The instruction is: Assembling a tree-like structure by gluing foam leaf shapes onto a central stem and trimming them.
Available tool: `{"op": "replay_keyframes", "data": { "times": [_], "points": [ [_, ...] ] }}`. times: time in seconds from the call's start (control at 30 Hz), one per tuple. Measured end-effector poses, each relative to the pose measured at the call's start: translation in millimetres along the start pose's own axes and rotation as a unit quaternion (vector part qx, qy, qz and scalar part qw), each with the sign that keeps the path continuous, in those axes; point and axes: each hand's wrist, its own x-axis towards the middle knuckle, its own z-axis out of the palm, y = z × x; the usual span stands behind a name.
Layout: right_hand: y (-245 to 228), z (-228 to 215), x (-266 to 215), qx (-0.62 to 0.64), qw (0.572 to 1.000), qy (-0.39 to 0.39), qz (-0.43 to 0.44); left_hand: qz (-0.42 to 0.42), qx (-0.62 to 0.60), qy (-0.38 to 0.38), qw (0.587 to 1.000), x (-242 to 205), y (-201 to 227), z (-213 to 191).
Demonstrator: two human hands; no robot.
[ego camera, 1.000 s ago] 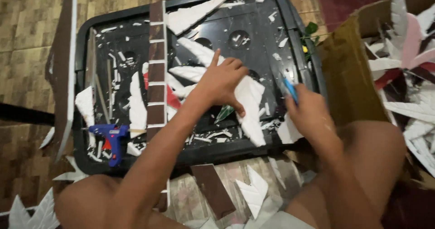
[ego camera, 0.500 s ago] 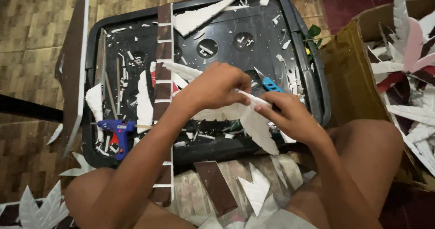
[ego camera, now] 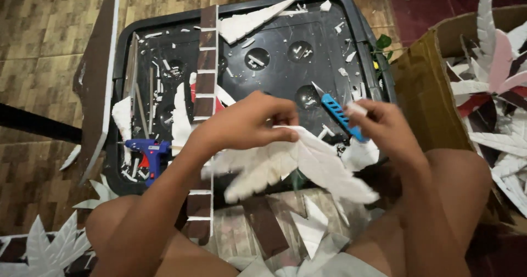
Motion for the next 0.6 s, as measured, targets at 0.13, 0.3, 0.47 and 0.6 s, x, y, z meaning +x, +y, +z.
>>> {"op": "replay_keyframes", "data": {
  "times": [0.13, 0.3, 0.47, 0.6],
  "points": [
    [8, -7, 6, -0.177, 0.973, 0.136, -0.054, -0.009, -0.125, 0.113, 0.986, -16, -15, 14],
    [25, -15, 7, -0.178, 0.968, 0.175, 0.009, -0.073, -0.259, 0.216, 0.939, -43, -46, 29],
    [14, 7, 3, -0.18, 0.97, 0.164, 0.012, -0.093, -0.345, 0.306, 0.883, -54, -80, 44],
    [8, 20, 3, -0.192, 0.968, 0.16, 0.006, -0.115, -0.473, 0.374, 0.79, -57, -84, 63]
  ]
}}
